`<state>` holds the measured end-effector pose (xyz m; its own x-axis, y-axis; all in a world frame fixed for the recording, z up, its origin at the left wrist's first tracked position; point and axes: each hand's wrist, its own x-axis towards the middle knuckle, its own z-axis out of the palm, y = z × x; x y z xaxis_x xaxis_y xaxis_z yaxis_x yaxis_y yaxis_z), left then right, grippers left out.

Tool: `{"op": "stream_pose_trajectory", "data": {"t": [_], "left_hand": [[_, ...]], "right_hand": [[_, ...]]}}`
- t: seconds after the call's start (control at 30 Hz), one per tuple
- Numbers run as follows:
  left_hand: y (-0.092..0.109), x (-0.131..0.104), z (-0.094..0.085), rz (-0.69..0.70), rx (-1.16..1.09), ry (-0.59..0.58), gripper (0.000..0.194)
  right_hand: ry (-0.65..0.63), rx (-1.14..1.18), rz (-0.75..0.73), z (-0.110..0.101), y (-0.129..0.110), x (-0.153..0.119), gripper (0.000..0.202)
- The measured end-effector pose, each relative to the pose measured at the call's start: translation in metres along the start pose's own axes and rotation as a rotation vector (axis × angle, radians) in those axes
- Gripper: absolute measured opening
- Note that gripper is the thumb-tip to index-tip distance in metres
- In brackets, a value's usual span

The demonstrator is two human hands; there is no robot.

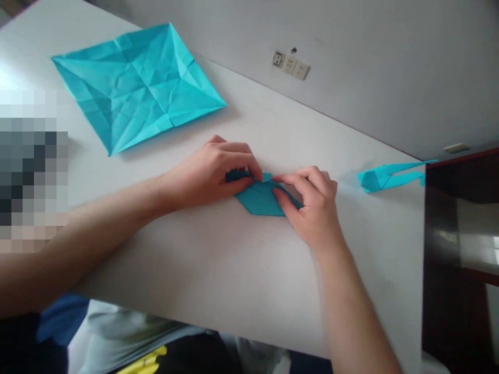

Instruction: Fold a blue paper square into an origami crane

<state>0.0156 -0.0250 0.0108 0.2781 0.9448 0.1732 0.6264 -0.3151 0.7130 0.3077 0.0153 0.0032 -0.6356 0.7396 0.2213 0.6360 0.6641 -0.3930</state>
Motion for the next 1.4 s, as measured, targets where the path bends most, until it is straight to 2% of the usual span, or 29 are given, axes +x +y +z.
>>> {"op": "stream_pose_trajectory", "data": {"t": [0.13, 0.3, 0.4, 0.57, 0.67, 0.87, 0.97, 1.1, 1.27, 1.4], "left_hand": [[-0.001, -0.002, -0.001, 0.063, 0.055, -0.033, 0.032], [-0.003, -0.004, -0.010, 0.231, 0.239, -0.027, 0.027], [-0.002, -0.005, -0.014, 0.290, 0.321, -0.026, 0.030], [0.003, -0.008, -0.014, 0.291, 0.366, -0.060, 0.035], [0.009, -0.010, -0.011, 0.304, 0.348, -0.076, 0.028], [0.015, -0.012, -0.008, 0.350, 0.265, -0.130, 0.020], [0.015, -0.013, -0.008, 0.346, 0.258, -0.138, 0.020], [0.015, -0.013, -0.008, 0.332, 0.256, -0.157, 0.026], [0.016, -0.013, -0.001, 0.271, 0.277, -0.111, 0.036], [0.018, -0.012, 0.010, 0.193, 0.262, -0.025, 0.031]], "right_hand": [[-0.028, -0.034, -0.036, -0.001, -0.003, -0.002, 0.028], [0.049, 0.009, -0.167, -0.008, 0.002, -0.003, 0.019], [0.058, 0.017, -0.183, -0.011, 0.004, -0.003, 0.019], [0.131, 0.032, -0.138, -0.012, 0.009, -0.001, 0.010], [0.150, 0.036, -0.160, -0.013, 0.010, 0.000, 0.008], [0.028, 0.055, -0.237, -0.016, 0.007, -0.002, 0.017], [-0.002, 0.080, -0.230, -0.017, 0.006, -0.003, 0.006], [-0.018, 0.113, -0.268, -0.019, 0.005, -0.003, 0.026], [-0.046, 0.119, -0.264, -0.020, 0.002, -0.001, 0.002], [-0.047, 0.161, -0.198, -0.016, 0.003, 0.000, 0.012]]}}
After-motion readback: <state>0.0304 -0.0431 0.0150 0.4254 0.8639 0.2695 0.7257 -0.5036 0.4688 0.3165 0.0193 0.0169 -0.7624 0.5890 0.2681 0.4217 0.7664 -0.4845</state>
